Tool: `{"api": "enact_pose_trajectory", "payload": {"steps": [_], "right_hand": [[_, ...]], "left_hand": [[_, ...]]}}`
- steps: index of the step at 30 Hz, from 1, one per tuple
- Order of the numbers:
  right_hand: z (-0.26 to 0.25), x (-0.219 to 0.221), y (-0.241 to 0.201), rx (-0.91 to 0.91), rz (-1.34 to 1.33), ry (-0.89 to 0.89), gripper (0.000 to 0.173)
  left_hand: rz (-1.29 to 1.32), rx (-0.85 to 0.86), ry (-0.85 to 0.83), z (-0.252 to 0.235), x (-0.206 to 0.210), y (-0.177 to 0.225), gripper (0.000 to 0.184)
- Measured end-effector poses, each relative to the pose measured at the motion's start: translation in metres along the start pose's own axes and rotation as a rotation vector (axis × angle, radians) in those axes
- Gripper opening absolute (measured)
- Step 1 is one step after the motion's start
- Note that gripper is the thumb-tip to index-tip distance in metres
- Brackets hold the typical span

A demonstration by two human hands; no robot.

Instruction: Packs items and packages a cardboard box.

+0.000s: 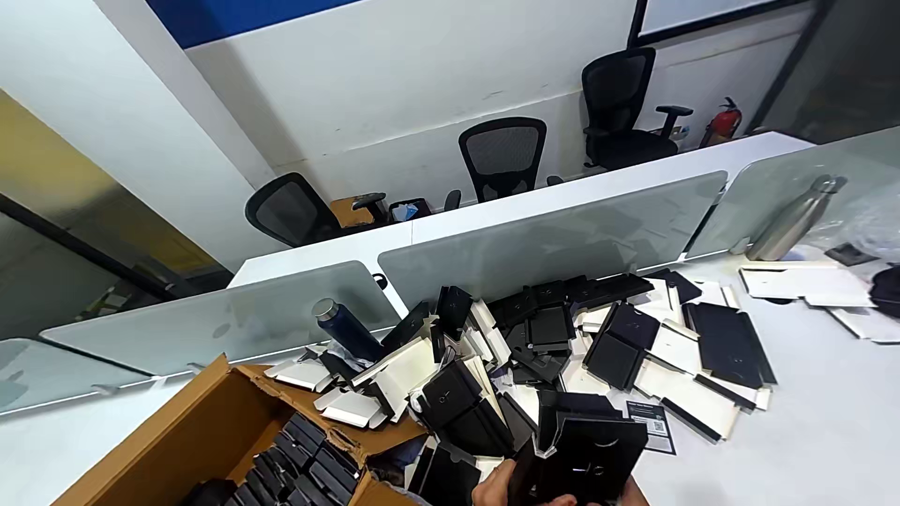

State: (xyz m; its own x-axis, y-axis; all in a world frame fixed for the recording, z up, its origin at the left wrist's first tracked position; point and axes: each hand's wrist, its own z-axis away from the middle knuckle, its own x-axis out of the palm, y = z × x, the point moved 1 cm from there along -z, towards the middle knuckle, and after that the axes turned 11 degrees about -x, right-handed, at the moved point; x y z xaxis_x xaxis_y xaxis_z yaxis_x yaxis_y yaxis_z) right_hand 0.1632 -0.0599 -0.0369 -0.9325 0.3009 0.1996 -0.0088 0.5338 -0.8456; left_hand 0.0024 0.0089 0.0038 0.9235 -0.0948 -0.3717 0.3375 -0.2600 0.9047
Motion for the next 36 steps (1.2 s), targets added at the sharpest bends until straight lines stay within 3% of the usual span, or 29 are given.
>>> {"api": "enact_pose_trajectory", "payload": {"steps": [6,13,16,21,24,26,27,29,31,33,36], "right_hand": [[-0.028,-0.022,0.006,0.135,-0.139,0.131,0.036],[-0.033,-0.016,0.012,0.184,-0.171,0.17,0.04],[-0.035,-0.014,0.007,0.14,-0.21,0.046,0.035],[-0.047,-0.018,0.012,-0.035,-0.357,-0.407,0.032],[-0.049,-0.017,0.022,-0.08,-0.385,-0.469,0.014],[-0.05,-0.016,0.027,-0.09,-0.381,-0.47,0.012],[-0.051,-0.015,0.028,-0.09,-0.311,-0.448,0.017],[-0.052,-0.013,0.032,-0.094,-0.043,-0.411,0.045],[-0.053,-0.015,0.047,-0.073,0.296,-0.423,0.068],[-0.049,-0.02,0.067,0.162,0.572,-0.512,0.069],[-0.037,-0.021,0.104,0.809,0.821,-0.692,0.071]], "left_hand": [[-0.22,-0.126,-0.116,0.006,-0.006,-0.001,0.055],[-0.083,-0.147,-0.284,0.001,-0.009,-0.019,0.058],[-0.032,-0.276,-0.275,0.0,-0.016,-0.02,0.043],[0.024,-0.329,-0.144,0.002,-0.021,-0.023,0.027],[0.014,-0.269,-0.094,0.004,-0.025,-0.028,0.03],[-0.016,-0.222,-0.062,0.004,-0.028,-0.03,0.031],[-0.041,-0.21,-0.047,0.004,-0.03,-0.03,0.031],[-0.103,-0.226,-0.007,0.004,-0.037,-0.031,0.031],[-0.103,-0.331,0.082,0.005,-0.048,-0.033,0.036],[0.001,-0.504,0.219,0.002,-0.064,-0.034,0.043],[0.218,-0.674,0.386,-0.006,-0.09,-0.037,0.036]]}}
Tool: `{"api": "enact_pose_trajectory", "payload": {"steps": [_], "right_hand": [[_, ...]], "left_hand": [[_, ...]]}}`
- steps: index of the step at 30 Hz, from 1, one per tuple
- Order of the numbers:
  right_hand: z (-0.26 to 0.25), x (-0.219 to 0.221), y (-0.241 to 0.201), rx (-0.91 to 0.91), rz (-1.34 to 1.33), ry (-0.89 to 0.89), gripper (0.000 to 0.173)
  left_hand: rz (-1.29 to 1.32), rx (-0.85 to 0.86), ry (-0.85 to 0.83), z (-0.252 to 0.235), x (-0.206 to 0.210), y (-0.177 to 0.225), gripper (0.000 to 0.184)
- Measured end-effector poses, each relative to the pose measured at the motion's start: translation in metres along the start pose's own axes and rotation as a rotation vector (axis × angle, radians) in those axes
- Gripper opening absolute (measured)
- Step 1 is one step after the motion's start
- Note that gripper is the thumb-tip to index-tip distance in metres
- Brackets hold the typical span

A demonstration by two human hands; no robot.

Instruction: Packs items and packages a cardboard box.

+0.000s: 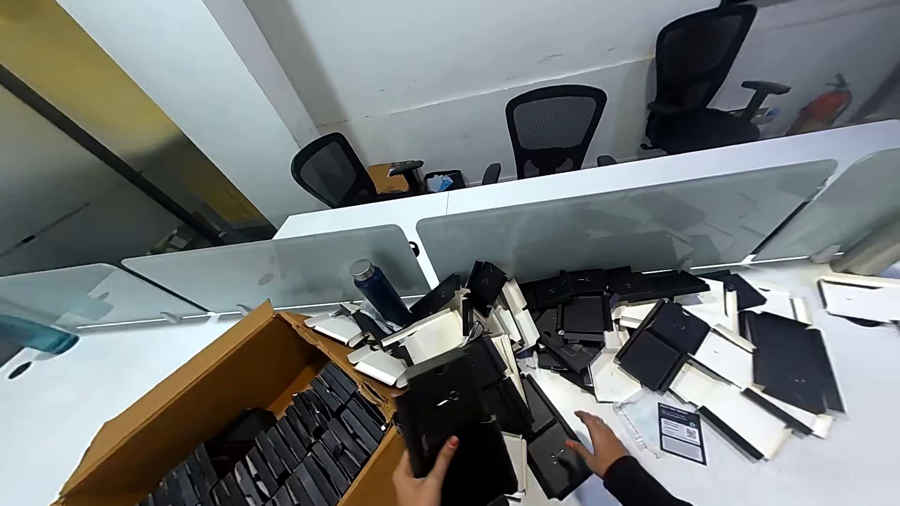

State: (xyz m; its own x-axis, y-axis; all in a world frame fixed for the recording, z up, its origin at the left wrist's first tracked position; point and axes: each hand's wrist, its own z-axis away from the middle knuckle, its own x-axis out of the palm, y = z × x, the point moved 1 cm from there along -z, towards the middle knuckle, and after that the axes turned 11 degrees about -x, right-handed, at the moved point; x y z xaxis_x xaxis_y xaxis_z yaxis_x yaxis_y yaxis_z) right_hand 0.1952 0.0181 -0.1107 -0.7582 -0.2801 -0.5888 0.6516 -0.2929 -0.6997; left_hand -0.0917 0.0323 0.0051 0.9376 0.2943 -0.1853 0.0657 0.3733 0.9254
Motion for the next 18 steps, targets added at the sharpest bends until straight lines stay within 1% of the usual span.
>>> {"api": "enact_pose_trajectory", "payload": {"steps": [1,2,3,5,8,9,10,11,12,13,14,16,18], "right_hand": [[-0.009,0.012,0.009,0.14,0.032,-0.06,0.076],[-0.016,0.024,0.018,0.232,0.069,-0.094,0.078],[-0.021,0.034,0.025,0.276,0.108,-0.099,0.075],[-0.026,0.044,0.035,0.277,0.16,-0.091,0.063],[-0.029,0.044,0.04,0.289,0.11,-0.088,0.044],[-0.029,0.041,0.043,0.302,0.069,-0.04,0.041],[-0.027,0.039,0.048,0.297,0.004,0.071,0.038],[-0.024,0.036,0.053,0.257,-0.069,0.234,0.036],[-0.018,0.031,0.056,0.163,-0.131,0.422,0.033],[-0.009,0.024,0.055,0.013,-0.168,0.607,0.031],[-0.001,0.013,0.05,-0.163,-0.175,0.744,0.028],[0.013,-0.019,0.037,-0.506,-0.115,0.899,0.027],[0.023,-0.052,0.021,-0.71,-0.024,0.958,0.028]], "left_hand": [[0.051,-0.042,0.021,-0.004,-0.006,0.002,0.037],[0.09,-0.081,0.039,-0.007,-0.01,0.002,0.037],[0.121,-0.116,0.049,-0.009,-0.013,0.002,0.037],[0.173,-0.176,0.053,-0.009,-0.014,0.001,0.037],[0.247,-0.261,0.028,-0.004,-0.009,0.0,0.036],[0.27,-0.289,0.016,-0.002,-0.007,-0.001,0.036],[0.292,-0.317,0.002,0.0,-0.006,-0.002,0.037],[0.315,-0.339,-0.012,0.002,-0.005,-0.003,0.038],[0.335,-0.353,-0.026,0.003,-0.005,-0.004,0.039],[0.35,-0.356,-0.04,0.005,-0.005,-0.006,0.04],[0.358,-0.352,-0.053,0.005,-0.006,-0.006,0.042],[0.348,-0.326,-0.075,0.005,-0.009,-0.007,0.044],[0.313,-0.3,-0.092,0.006,-0.008,-0.004,0.045]]}}
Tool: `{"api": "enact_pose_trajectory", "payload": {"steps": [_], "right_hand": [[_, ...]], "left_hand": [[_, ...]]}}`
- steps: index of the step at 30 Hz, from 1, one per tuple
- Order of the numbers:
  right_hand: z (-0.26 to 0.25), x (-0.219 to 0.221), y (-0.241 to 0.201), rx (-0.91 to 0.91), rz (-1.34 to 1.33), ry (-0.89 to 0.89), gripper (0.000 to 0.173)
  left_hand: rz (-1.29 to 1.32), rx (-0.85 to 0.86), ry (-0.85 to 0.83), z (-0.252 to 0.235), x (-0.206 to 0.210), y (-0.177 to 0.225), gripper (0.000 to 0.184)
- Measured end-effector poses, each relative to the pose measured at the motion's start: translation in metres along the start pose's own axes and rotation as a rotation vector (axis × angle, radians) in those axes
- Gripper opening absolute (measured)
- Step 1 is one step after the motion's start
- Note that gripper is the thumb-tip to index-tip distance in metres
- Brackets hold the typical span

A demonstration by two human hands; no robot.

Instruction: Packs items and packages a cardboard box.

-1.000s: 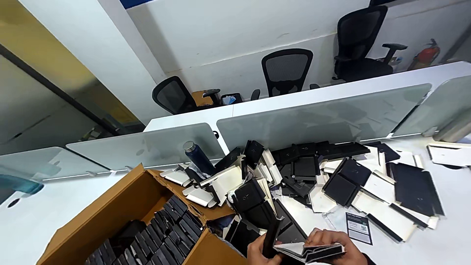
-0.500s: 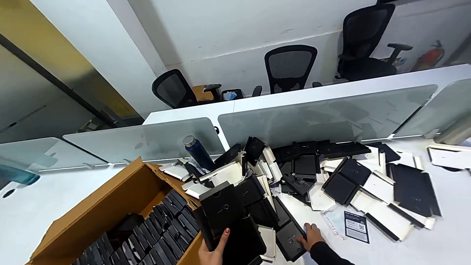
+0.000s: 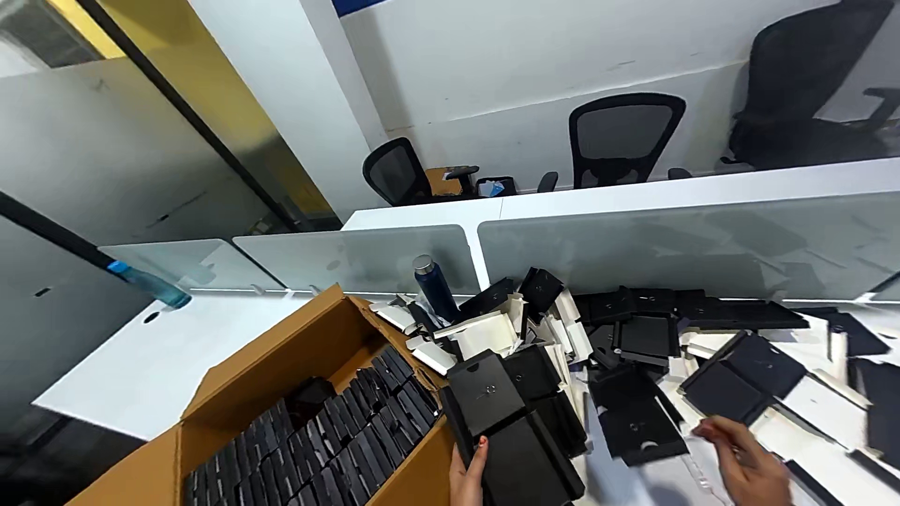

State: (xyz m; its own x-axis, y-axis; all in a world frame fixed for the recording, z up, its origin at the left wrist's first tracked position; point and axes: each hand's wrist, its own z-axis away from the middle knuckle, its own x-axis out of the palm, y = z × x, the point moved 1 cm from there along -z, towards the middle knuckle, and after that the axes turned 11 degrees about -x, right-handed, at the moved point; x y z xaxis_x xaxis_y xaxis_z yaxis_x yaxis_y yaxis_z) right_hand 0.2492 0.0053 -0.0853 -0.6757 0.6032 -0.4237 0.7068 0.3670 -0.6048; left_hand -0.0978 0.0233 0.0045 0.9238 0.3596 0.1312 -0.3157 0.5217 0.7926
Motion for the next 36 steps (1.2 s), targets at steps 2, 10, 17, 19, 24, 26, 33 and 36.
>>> {"api": "enact_pose_trajectory", "payload": {"steps": [2,10,17,19,24,26,33,36], "right_hand": [[-0.019,-0.008,0.001,-0.097,0.046,-0.029,0.028],[0.009,0.048,0.01,0.38,0.172,-0.963,0.056],[0.031,0.089,0.023,0.787,0.245,-0.642,0.095],[0.039,0.095,0.033,1.055,0.223,-0.589,0.103],[0.05,0.088,0.039,1.014,0.106,-0.427,0.05],[0.035,0.079,0.02,0.85,0.119,-0.176,0.044],[-0.036,0.07,-0.123,0.88,-0.597,0.228,0.047],[-0.034,0.07,-0.173,0.997,-0.759,-0.025,0.04]], "left_hand": [[-0.032,0.021,-0.018,0.001,0.004,0.001,0.045],[-0.135,0.066,-0.069,0.005,0.011,-0.001,0.039],[-0.075,0.082,0.023,0.0,-0.005,-0.001,0.035],[-0.061,0.093,0.046,0.001,-0.012,-0.002,0.034],[-0.069,0.092,0.104,-0.001,-0.029,-0.005,0.039],[-0.072,0.095,0.119,-0.001,-0.033,-0.006,0.041],[-0.019,0.168,0.089,0.006,-0.006,-0.017,0.051],[0.028,0.195,0.051,0.015,0.017,-0.029,0.054]]}}
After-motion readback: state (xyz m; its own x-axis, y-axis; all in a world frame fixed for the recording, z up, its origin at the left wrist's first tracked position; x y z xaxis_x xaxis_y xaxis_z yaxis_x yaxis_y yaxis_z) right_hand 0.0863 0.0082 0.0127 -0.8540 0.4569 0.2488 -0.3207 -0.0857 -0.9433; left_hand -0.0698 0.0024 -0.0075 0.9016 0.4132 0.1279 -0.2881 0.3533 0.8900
